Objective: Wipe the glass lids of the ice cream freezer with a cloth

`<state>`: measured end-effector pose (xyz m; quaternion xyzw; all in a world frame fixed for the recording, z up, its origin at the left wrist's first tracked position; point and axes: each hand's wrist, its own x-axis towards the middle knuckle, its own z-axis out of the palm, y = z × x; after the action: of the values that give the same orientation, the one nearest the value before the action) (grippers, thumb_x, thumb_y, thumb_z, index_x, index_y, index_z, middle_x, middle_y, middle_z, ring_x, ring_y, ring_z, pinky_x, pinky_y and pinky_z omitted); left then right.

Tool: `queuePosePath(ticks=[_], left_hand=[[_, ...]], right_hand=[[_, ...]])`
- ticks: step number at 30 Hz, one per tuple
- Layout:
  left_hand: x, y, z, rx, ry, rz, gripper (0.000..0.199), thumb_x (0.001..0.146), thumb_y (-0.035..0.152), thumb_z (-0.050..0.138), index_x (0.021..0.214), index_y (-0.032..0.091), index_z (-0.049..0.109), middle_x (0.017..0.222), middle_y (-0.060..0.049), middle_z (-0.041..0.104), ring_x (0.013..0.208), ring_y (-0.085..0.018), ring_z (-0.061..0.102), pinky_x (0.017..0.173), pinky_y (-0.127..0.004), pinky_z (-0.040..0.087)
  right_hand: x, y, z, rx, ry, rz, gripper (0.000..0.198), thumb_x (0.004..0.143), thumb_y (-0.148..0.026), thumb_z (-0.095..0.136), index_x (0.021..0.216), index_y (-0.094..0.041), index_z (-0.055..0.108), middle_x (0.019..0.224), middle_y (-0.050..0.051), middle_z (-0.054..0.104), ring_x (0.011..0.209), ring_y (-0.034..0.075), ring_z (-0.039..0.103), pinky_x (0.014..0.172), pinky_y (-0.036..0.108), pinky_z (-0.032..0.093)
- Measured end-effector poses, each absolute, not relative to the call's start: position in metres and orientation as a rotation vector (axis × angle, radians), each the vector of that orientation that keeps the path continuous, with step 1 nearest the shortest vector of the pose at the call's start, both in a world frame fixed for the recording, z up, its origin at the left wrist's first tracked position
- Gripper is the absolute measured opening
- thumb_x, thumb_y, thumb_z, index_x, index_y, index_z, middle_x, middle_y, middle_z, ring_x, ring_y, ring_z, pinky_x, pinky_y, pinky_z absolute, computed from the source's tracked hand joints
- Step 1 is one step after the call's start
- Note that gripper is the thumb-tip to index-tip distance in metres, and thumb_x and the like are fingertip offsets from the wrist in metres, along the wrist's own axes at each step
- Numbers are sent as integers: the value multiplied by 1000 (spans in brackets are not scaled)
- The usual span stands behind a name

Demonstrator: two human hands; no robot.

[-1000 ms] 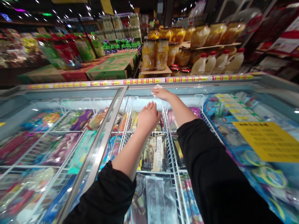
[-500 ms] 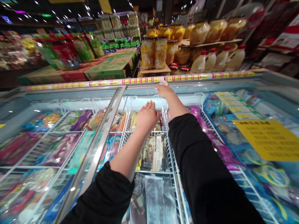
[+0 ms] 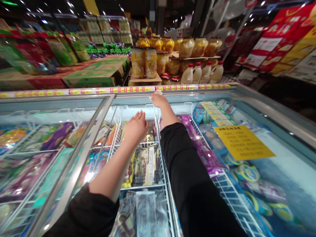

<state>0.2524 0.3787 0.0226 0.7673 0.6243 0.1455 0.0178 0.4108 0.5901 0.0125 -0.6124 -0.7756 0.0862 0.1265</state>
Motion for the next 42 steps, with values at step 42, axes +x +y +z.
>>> queuePosePath(ticks=[42], left_hand=[[251, 380, 23, 2401, 1928, 434, 55, 106, 21, 39, 158, 6, 49, 168, -15, 45, 159, -24, 40, 132, -38, 32]], right_hand=[[443, 578, 6, -1663, -2299, 253, 58, 105, -28, 44, 162, -17, 48, 171, 8, 39, 161, 29, 34, 132, 48, 26]])
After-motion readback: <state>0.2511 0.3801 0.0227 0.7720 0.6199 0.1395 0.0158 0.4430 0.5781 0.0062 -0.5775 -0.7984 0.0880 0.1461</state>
